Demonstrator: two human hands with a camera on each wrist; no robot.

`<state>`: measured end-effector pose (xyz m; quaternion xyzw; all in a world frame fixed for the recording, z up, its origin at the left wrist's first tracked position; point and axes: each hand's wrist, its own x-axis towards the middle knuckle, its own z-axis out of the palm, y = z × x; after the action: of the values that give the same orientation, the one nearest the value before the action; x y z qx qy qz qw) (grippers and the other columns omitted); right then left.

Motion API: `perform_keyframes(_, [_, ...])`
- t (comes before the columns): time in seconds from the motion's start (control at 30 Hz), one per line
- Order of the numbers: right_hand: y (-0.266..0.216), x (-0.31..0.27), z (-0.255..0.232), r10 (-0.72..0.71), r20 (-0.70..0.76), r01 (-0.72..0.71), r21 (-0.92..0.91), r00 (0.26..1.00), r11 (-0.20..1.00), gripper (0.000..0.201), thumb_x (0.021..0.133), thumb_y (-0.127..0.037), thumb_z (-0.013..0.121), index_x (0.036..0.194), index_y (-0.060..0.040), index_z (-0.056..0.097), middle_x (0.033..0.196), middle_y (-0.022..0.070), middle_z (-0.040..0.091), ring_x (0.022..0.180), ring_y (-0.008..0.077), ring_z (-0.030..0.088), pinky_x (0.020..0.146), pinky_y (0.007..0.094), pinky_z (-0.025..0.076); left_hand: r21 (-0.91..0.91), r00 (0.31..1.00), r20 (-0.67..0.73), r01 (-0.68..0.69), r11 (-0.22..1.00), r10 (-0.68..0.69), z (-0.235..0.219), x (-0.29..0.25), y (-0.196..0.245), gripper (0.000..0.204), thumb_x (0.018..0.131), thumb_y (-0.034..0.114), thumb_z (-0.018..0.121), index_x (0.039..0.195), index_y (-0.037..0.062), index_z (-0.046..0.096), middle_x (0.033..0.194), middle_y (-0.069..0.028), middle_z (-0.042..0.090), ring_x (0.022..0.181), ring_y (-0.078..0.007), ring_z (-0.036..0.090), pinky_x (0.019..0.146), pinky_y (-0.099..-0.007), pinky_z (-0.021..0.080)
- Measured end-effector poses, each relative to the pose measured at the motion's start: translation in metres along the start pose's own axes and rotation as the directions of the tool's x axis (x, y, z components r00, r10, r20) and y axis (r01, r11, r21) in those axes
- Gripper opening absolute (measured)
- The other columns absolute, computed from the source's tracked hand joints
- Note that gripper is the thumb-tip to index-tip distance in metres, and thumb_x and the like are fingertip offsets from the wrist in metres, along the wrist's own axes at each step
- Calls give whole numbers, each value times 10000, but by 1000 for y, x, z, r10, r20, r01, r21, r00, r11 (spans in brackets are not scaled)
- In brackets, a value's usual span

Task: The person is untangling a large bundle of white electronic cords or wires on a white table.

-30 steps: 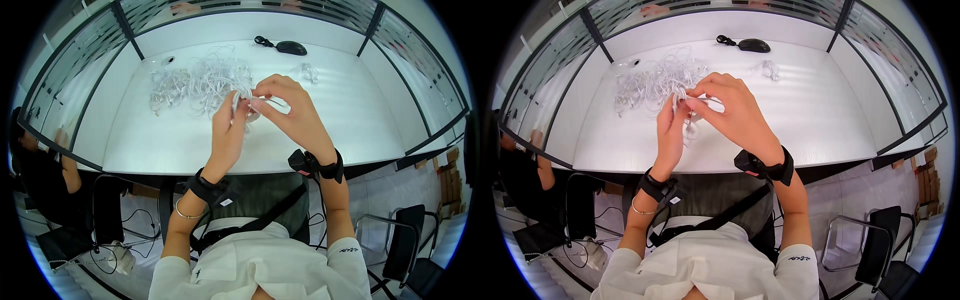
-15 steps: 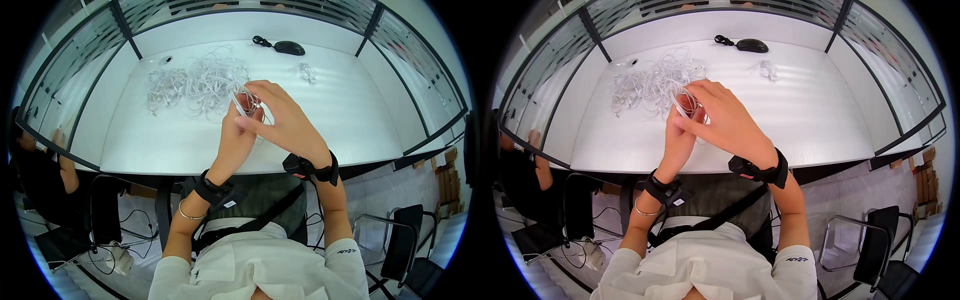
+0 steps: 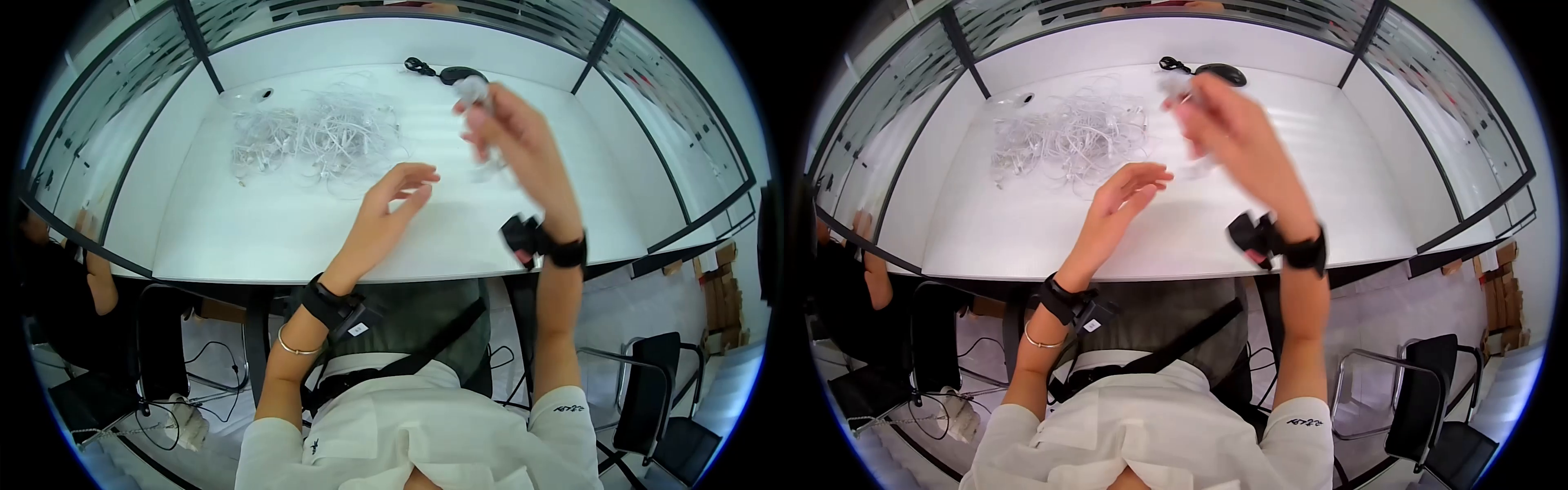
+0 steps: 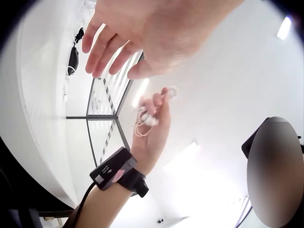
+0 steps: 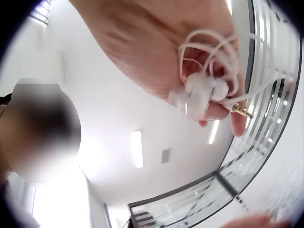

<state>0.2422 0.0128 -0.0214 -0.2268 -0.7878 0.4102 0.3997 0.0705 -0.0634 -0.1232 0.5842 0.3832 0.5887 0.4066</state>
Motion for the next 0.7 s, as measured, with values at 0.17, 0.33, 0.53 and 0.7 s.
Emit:
perform_keyframes(0.17, [68,47,-97,117,-219,-245,-755,969,609,335,905,-262,493,1080,12,573,863,72,614,732,219,576,721,326,476,175,998,-1,62,983,-63,0,-4,9,172,904,152,507,960,25,608,935,-30,630,858,-125,573,817,-267,418])
perform_keyframes(0.33, [179,70,-125,650,-204,-380,-914,732,141,698,775,-338,527,1366,-2,364,1389,198,393,1272,354,385,1039,411,340,243,996,-12,90,966,-90,1,-6,8,159,902,152,502,912,34,607,866,-3,619,798,-92,571,710,-237,404])
perform_keyframes(0.53, [187,57,-122,566,-166,-423,-831,808,362,666,777,-390,494,1370,-100,412,1402,154,402,1281,319,392,1054,423,317,259,989,22,135,956,-146,0,-6,10,150,900,143,493,906,40,602,879,-2,624,781,-87,574,680,-232,396])
perform_keyframes(0.7, [178,57,-113,51,-198,-190,-790,979,583,378,843,-278,503,1180,-132,593,1217,110,567,1133,289,511,968,420,380,203,993,12,117,972,-122,2,-4,10,141,878,131,500,881,24,592,837,-38,631,748,-126,587,709,-262,431])
